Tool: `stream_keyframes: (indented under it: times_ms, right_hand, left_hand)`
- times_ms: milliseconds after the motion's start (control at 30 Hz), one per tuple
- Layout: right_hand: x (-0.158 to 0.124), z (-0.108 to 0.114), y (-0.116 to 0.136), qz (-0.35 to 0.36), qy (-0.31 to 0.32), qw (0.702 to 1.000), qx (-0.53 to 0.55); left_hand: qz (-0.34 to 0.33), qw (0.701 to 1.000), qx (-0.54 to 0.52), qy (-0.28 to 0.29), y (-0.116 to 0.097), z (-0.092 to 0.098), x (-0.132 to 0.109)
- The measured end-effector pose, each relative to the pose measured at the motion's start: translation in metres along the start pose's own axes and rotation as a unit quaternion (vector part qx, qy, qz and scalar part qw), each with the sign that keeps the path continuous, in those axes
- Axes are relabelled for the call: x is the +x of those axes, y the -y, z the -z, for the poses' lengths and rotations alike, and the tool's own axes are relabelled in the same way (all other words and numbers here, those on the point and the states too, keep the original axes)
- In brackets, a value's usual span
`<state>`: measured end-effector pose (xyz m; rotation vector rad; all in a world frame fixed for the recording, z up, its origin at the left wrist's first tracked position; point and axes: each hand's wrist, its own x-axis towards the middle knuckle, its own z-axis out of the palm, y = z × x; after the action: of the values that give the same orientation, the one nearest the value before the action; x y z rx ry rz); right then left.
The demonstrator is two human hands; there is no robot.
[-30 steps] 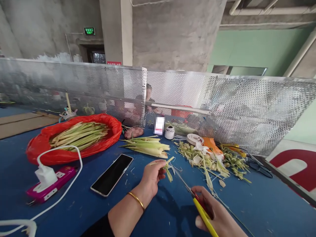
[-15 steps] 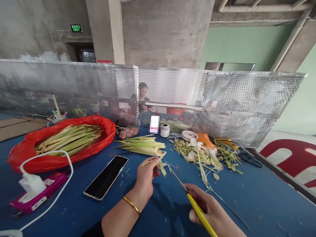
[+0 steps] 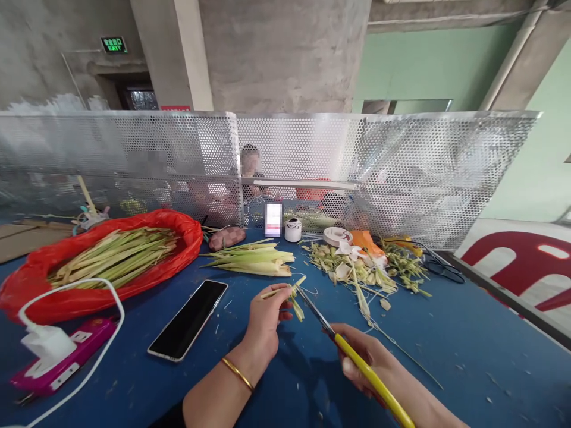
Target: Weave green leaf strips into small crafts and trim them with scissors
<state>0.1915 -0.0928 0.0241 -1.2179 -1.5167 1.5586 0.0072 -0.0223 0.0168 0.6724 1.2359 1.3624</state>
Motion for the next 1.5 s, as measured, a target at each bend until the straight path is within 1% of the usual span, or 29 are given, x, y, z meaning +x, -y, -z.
stream_keyframes:
  times_ms: [133,233,467,667,833,1000,1167,1267,1367,1433,1500]
  right_hand:
    - [0.003,-0.005,-0.005,0.019,-0.063,0.997,-0.039]
    - [0.006,-0.006,-0.011,0.015,-0.089,0.994,-0.061]
    - [0.010,-0.003,-0.018,0.022,-0.106,0.990,-0.095]
    - [0.012,-0.002,-0.020,0.066,-0.119,0.986,-0.095]
    - [0.011,-0.002,-0.020,0.064,-0.118,0.985,-0.105]
    - [0.012,-0.006,-0.022,0.071,-0.140,0.985,-0.077]
    - [0.006,-0.001,-0.008,0.027,-0.161,0.987,0.001]
    - [-0.001,0.006,-0.003,0.048,-0.160,0.986,0.012]
    - [-0.004,0.007,-0.006,0.070,-0.139,0.988,0.007]
    - [-0.004,0.006,-0.010,0.069,-0.138,0.988,0.008]
    - [-0.004,0.006,-0.012,0.050,-0.156,0.986,0.032]
  left_hand:
    - [0.016,1.000,0.008,0.023,0.003,-0.004,-0.007]
    - [0.017,0.999,0.016,0.034,0.005,-0.005,-0.011]
    - [0.034,0.999,0.009,0.037,0.008,-0.006,-0.010]
    - [0.047,0.998,-0.008,0.032,0.009,-0.006,-0.008]
    - [0.056,0.998,-0.014,0.029,0.009,-0.007,-0.008]
    - [0.074,0.996,-0.024,0.045,0.007,-0.006,-0.009]
    - [0.117,0.986,-0.097,0.067,-0.001,-0.004,-0.008]
    - [0.127,0.981,-0.136,0.050,-0.006,-0.002,-0.008]
    - [0.131,0.977,-0.165,0.031,-0.008,-0.001,-0.008]
    - [0.134,0.973,-0.189,0.026,-0.008,-0.002,-0.007]
    - [0.135,0.967,-0.214,0.025,-0.007,-0.003,-0.007]
